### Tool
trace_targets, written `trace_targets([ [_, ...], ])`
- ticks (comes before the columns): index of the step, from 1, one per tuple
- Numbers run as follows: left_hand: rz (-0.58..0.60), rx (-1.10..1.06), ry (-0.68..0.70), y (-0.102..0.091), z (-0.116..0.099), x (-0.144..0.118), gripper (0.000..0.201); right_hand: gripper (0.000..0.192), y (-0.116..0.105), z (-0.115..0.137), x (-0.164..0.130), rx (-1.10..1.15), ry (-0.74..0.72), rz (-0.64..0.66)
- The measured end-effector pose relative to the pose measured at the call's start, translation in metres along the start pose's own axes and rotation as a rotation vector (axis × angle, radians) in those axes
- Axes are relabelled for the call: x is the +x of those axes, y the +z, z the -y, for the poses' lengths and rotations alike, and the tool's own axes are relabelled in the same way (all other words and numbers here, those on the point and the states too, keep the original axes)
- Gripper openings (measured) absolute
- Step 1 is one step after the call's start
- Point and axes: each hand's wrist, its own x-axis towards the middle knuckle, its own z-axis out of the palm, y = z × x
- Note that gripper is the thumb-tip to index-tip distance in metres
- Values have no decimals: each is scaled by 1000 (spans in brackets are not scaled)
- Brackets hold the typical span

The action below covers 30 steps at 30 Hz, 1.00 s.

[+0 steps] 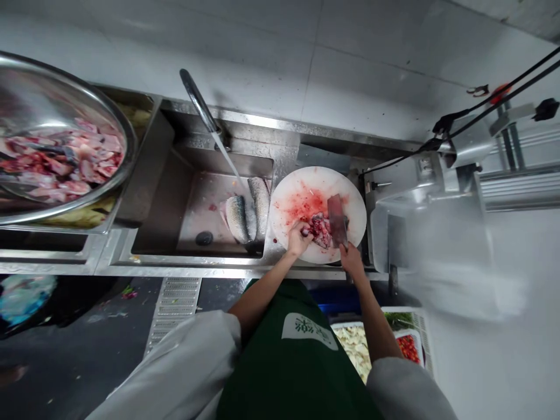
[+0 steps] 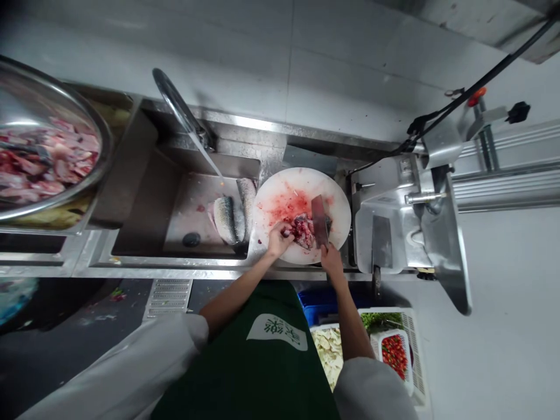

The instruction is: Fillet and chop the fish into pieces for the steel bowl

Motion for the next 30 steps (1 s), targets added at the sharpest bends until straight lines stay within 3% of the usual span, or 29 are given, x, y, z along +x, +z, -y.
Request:
trace_targets([
  [3, 59, -23, 10, -13, 1, 6, 24, 33, -9, -5, -1, -5, 0, 20],
  [6, 70, -55, 9, -18, 1, 9, 25, 34, -14, 7, -13, -39, 12, 23],
  [13, 84, -86, -41, -22, 3, 10, 33, 46, -24, 44, -24, 35, 19, -134],
  [19, 90, -16, 1, -43, 4, 21, 29, 34, 1, 31, -26, 2, 63, 120],
  [25, 66, 15, 29, -56, 3, 29, 27, 37, 9, 18, -43, 49, 137, 132],
  [27, 6, 36, 16, -69, 7, 35, 25, 37, 8, 17, -49, 48, 155, 152],
  [30, -121, 45, -36, -109, 20, 54, 25, 37, 4, 18, -54, 8, 163, 187],
])
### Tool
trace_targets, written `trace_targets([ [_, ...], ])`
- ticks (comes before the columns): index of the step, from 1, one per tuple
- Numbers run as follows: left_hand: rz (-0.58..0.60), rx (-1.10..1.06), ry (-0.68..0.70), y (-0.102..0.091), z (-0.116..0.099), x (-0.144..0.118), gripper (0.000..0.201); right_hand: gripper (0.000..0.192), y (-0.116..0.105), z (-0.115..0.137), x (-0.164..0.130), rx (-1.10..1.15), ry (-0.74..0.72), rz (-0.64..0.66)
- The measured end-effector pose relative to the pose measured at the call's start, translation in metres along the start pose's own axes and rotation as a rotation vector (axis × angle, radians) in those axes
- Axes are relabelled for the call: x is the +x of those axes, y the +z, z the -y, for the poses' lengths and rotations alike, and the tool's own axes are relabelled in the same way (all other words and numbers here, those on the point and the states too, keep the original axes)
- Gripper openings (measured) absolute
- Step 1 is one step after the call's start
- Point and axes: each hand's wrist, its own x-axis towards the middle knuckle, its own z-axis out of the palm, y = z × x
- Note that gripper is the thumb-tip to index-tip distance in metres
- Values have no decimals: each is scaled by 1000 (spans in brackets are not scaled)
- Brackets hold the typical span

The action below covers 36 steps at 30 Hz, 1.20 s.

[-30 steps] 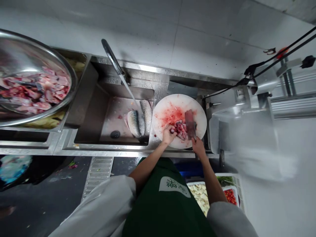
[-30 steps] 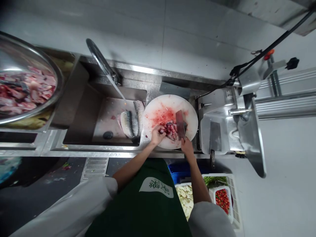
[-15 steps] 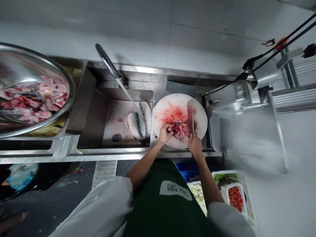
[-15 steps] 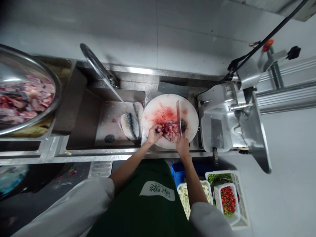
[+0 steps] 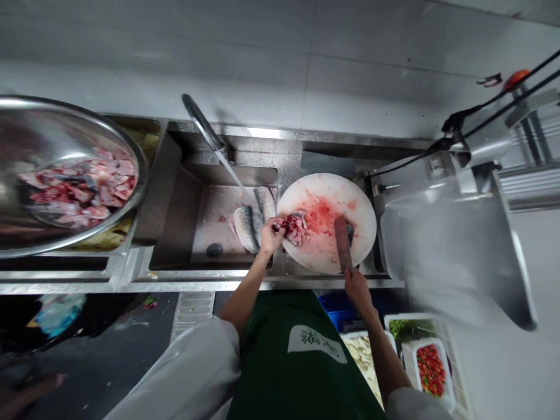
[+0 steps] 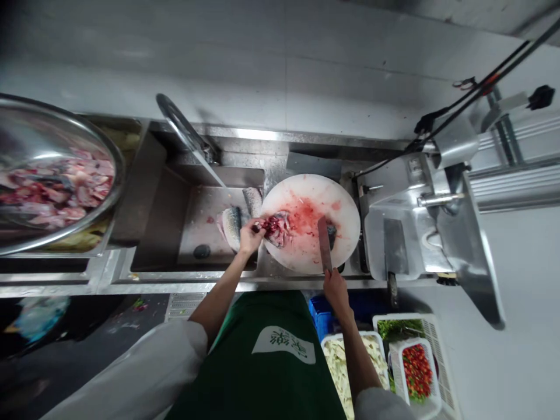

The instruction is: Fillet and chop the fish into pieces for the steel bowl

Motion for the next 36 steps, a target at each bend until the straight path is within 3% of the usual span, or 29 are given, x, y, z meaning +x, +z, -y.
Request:
trace_targets([
  [5, -239, -104, -60, -80, 14, 67, 21, 40, 0, 26, 13, -100, 9, -90],
  [8, -329, -158, -78, -109, 14, 113, 18, 47, 9, 50, 29, -76, 14, -185],
  [11, -316, -235, -112, -116, 16, 149, 19, 63, 20, 64, 38, -42, 3, -261],
  [14, -301, -343, -194, -110, 26, 170, 20, 73, 27, 63, 36, -99, 7, -339],
  [18, -276, -429, -283, -102, 43, 185, 22, 61, 20, 63, 26, -204, 51, -391],
  [20, -233, -466, -325, -101, 48, 190, 23, 53, 6, 81, 27, -171, -1, -422],
  [23, -154, -509, -369, -101, 49, 192, 26, 46, -19, 148, 42, -22, -294, -442],
  [26, -87, -539, -389, -102, 46, 190, 34, 42, -40, 250, 75, 242, -468, -344],
  [28, -51, -582, -378, -103, 43, 188, 40, 39, -48, 317, 102, 524, -421, -176],
  [30, -28, -612, -339, -107, 39, 187, 42, 32, -49, 368, 127, 801, -458, 165],
  [33, 40, -518, -221, -120, 35, 189, 41, 11, -42, 407, 151, 1013, -421, 452],
  [36, 150, -319, -61, -136, 32, 195, 46, 15, -32, 414, 159, 1042, -336, 434],
])
